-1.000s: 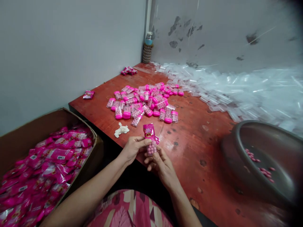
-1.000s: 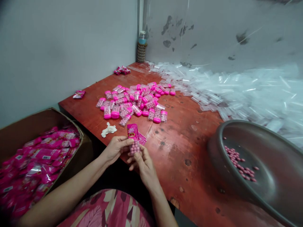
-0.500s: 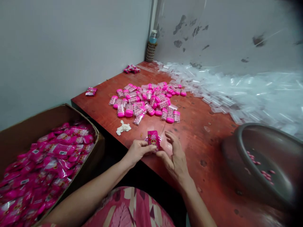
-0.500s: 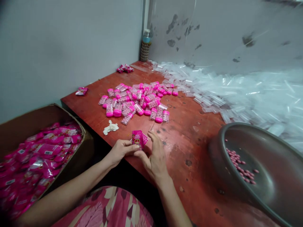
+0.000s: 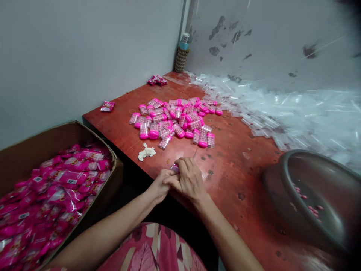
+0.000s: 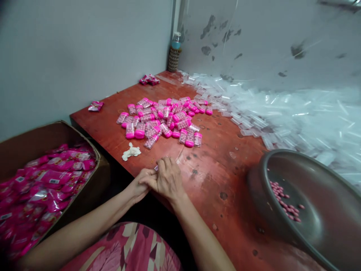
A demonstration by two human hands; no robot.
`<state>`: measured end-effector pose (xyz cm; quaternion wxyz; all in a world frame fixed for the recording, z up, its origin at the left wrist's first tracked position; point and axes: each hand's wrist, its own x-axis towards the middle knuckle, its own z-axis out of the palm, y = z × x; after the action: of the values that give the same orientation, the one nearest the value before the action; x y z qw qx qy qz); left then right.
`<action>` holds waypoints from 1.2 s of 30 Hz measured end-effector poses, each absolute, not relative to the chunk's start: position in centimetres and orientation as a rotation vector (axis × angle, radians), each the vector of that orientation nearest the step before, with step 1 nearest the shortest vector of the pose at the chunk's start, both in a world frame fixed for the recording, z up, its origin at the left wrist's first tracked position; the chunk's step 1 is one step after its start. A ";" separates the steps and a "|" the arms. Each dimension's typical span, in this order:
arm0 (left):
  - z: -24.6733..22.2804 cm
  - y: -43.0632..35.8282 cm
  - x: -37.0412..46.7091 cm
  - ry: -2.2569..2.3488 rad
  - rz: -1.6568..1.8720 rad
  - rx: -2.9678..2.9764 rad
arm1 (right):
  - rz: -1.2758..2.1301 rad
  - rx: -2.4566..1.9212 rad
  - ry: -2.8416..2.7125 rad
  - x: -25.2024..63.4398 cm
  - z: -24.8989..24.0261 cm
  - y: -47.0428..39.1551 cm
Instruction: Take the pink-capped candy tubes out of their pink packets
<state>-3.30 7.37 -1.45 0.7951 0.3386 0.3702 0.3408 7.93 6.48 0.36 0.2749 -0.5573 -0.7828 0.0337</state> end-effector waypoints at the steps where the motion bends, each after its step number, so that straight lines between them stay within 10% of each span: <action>1: -1.5 7.3 -3.3 0.791 0.742 0.728 | 0.102 -1.496 -2.101 7.9 0.3 6.6; 15: 2.3 8.4 -12.8 0.936 1.656 0.533 | 0.362 -1.554 -1.476 11.3 1.6 6.5; 25: -3.0 9.7 -4.0 1.167 0.826 2.335 | 0.556 -1.700 -1.359 12.3 -0.6 4.4; 36: -3.6 9.8 -3.8 1.188 1.063 2.290 | 0.858 -1.530 -1.103 10.5 -0.8 4.7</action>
<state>-3.83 9.78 -3.61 0.1748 0.8081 0.4192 0.3750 10.52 4.72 -0.77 0.5097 -0.6354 -0.4578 0.3561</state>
